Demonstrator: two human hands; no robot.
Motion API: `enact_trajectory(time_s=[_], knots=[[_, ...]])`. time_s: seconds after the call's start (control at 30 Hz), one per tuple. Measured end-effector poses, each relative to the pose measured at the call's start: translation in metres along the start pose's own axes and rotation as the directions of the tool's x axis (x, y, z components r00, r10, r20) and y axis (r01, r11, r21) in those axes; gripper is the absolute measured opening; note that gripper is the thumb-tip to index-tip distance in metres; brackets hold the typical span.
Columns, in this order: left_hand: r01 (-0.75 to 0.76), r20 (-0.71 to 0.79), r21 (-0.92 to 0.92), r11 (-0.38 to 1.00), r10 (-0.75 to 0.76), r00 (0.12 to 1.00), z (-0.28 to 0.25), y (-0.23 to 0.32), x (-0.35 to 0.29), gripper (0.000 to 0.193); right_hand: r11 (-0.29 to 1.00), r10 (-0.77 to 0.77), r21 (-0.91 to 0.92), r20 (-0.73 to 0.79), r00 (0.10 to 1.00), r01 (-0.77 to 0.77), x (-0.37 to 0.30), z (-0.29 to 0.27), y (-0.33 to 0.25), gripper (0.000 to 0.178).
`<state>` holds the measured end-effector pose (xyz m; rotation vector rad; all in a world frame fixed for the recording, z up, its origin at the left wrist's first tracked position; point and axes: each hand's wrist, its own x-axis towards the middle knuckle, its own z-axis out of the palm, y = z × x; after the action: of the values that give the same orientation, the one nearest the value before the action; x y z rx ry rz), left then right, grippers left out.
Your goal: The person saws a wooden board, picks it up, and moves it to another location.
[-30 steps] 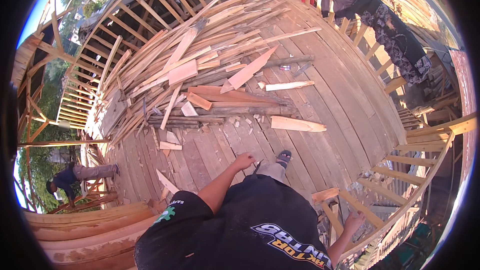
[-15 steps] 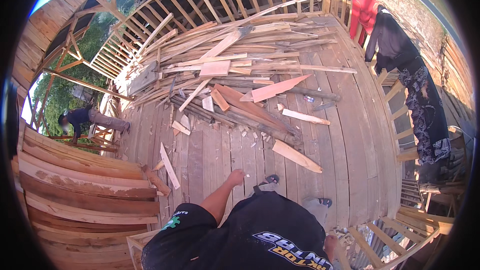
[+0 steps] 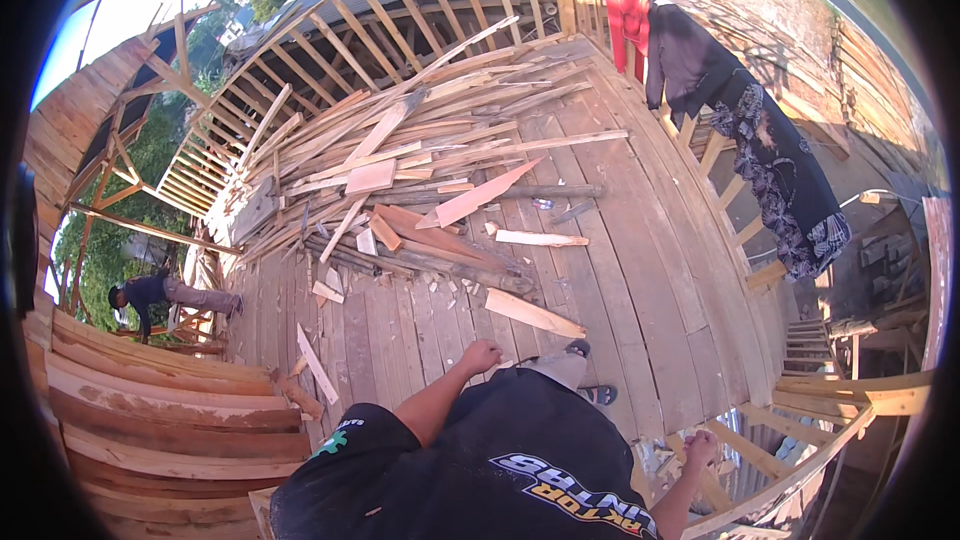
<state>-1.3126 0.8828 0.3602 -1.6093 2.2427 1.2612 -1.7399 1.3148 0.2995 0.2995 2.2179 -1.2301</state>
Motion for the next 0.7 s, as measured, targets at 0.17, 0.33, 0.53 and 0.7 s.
enact_trajectory(time_s=[0.17,0.33,0.53,0.7], knots=[[0.11,0.219,-0.1,0.989,-0.086,0.972,0.004,0.063,0.051,0.033,0.976,-0.123,-0.186,-0.044,0.991,0.113,-0.053,0.009,0.012,0.025],[-0.228,0.316,0.166,0.959,0.167,0.934,0.05,0.136,0.091,0.024,0.932,0.043,-0.352,-0.139,0.989,-0.09,-0.083,0.002,0.05,0.036],[-0.609,0.406,0.264,0.748,0.486,0.774,0.089,0.163,0.192,0.033,0.946,0.184,-0.215,-0.259,0.948,-0.243,-0.08,-0.007,0.051,0.03],[-0.527,0.483,0.408,0.745,0.314,0.818,0.1,0.273,0.248,0.044,0.916,0.365,-0.048,-0.304,0.88,-0.397,-0.046,-0.016,0.062,0.023]])
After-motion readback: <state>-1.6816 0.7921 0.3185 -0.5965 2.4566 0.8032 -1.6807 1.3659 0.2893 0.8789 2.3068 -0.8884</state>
